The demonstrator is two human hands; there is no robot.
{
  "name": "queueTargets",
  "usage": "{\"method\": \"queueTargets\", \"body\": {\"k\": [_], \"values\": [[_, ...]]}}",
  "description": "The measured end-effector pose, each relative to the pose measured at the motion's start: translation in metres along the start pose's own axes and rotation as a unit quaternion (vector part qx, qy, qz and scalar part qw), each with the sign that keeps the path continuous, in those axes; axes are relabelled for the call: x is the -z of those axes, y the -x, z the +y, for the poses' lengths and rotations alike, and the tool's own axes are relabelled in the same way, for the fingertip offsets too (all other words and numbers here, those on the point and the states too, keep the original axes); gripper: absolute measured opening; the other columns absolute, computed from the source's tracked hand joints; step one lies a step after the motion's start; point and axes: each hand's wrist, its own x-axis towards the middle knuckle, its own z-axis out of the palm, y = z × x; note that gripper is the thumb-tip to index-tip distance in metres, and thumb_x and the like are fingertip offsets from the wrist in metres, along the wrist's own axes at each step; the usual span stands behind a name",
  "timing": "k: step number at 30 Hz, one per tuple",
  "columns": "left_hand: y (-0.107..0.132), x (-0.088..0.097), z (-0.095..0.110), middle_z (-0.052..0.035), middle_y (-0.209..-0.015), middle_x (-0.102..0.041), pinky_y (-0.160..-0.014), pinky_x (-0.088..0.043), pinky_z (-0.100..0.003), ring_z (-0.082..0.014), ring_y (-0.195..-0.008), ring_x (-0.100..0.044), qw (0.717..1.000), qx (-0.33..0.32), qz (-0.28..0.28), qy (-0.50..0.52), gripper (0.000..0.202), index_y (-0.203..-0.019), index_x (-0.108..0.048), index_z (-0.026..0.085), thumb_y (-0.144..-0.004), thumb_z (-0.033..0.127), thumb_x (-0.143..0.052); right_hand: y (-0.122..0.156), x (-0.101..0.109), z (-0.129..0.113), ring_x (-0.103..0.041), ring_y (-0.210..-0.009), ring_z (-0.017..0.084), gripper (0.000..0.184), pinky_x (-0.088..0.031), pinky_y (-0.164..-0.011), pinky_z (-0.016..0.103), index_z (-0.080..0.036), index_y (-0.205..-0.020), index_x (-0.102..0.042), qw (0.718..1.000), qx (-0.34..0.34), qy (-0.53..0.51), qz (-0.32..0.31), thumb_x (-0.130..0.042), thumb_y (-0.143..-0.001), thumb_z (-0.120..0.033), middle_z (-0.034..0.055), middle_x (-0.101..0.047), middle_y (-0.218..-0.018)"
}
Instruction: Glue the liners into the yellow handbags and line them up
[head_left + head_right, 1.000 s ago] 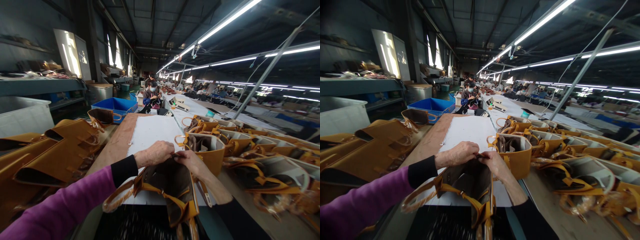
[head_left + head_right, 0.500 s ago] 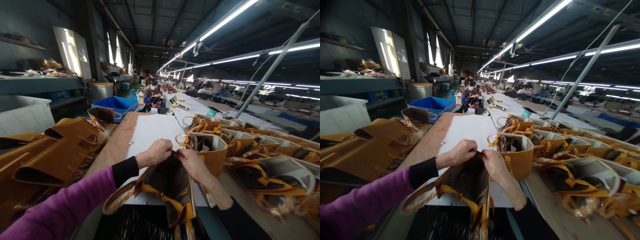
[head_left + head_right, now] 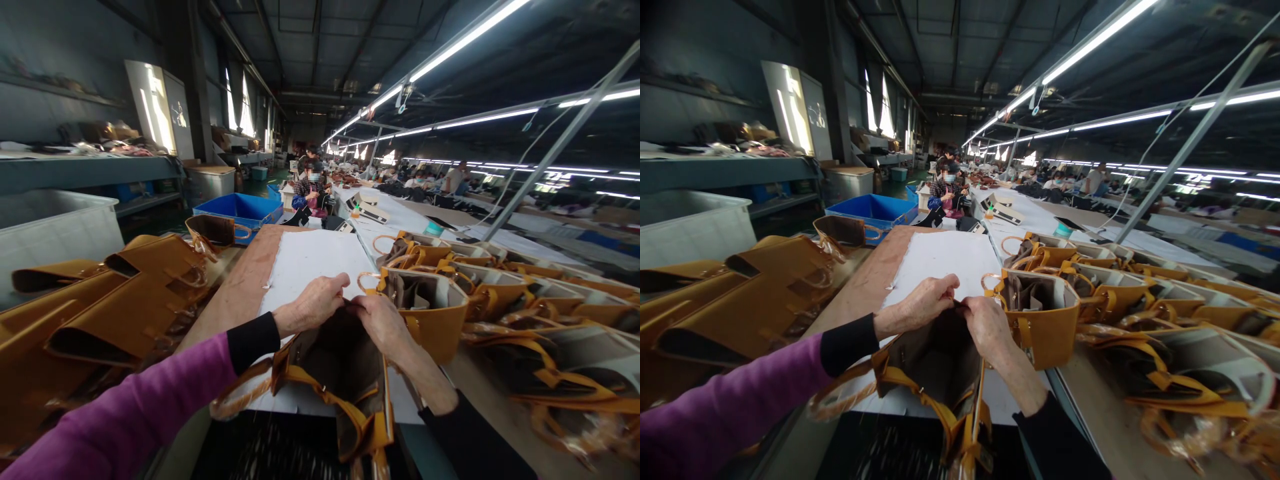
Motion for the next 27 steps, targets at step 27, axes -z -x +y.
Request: {"method": "queueTargets", "body": {"k": [27], "values": [[0.000, 0.009, 0.003, 0.0011, -0.057, -0.058, -0.057, -0.036, -0.022, -0.0125, -0.060, -0.049, 0.990, 0.117, -0.036, 0.066, 0.018, -0.074, -0.072, 0.014, -0.070, 0.020, -0.056, -0.012, -0.005, 0.012, -0.060, -0.088, 0.021, 0.029, -0.039, -0.078, 0.028, -0.022, -0.095, -0.072, 0.997, 0.058, -0.040, -0.012, -0.046, -0.082, -0.022, 0.0051, -0.070, -0.085]]}}
